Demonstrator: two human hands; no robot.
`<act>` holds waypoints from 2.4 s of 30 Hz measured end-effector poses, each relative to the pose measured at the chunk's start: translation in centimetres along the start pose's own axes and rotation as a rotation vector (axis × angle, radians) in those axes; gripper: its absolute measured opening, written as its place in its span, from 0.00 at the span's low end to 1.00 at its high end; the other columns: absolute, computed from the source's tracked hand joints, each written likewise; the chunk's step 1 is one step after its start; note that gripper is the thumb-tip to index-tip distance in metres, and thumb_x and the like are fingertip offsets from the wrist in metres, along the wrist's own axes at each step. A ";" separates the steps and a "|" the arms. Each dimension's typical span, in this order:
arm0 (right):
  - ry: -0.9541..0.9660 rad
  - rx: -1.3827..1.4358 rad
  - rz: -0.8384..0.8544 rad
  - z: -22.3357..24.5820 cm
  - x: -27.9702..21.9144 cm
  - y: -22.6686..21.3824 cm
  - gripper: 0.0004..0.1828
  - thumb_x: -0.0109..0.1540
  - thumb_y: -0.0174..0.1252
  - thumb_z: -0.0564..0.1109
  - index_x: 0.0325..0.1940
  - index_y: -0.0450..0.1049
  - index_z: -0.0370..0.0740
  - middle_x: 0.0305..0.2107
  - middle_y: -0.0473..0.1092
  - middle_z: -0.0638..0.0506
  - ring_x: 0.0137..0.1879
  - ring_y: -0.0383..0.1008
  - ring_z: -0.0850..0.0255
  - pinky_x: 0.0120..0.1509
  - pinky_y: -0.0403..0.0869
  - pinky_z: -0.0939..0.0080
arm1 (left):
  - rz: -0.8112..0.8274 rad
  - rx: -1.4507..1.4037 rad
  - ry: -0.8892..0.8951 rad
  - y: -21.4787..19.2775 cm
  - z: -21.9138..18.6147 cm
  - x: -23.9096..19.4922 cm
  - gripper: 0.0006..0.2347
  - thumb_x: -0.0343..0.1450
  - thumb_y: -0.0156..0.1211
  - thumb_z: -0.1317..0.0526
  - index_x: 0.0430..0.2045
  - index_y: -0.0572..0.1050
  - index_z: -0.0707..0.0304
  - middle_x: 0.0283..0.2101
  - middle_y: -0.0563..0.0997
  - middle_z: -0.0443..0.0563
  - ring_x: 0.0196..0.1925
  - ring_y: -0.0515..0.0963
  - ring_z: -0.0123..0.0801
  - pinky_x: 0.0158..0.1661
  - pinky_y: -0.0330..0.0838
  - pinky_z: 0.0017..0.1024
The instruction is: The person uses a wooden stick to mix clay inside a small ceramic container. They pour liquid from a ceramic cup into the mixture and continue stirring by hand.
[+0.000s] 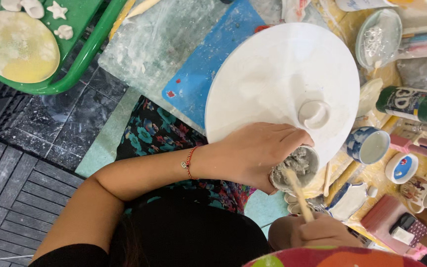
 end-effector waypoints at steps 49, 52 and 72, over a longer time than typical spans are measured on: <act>-0.080 -0.204 -0.093 -2.0 1.6 1.8 0.19 0.73 0.30 0.61 0.33 0.50 0.52 0.14 0.41 0.61 0.16 0.40 0.68 0.18 0.47 0.62 | -0.082 0.097 0.049 1.3 0.0 0.3 0.35 0.57 0.77 0.57 0.57 0.64 0.71 0.56 0.75 0.61 0.61 0.75 0.52 0.61 0.70 0.41; 0.056 -0.212 0.024 -2.3 3.3 3.3 0.25 0.75 0.28 0.60 0.26 0.49 0.50 0.12 0.42 0.60 0.16 0.38 0.67 0.18 0.48 0.61 | -0.087 0.102 0.068 1.5 -0.3 0.4 0.36 0.56 0.77 0.57 0.57 0.64 0.70 0.55 0.75 0.60 0.61 0.76 0.51 0.62 0.70 0.41; -0.051 -0.027 -0.214 0.0 3.2 -0.9 0.32 0.71 0.20 0.68 0.20 0.44 0.49 0.10 0.41 0.61 0.16 0.37 0.70 0.15 0.42 0.65 | -0.037 0.085 0.098 0.3 -0.6 0.1 0.40 0.53 0.77 0.50 0.57 0.65 0.66 0.58 0.76 0.57 0.62 0.76 0.49 0.60 0.70 0.42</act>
Point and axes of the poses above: each hand's wrist, its own x-axis towards the middle knuckle, its own y-axis out of the palm, z = x × y, the point moved 6 cm from there along x, towards the middle knuckle
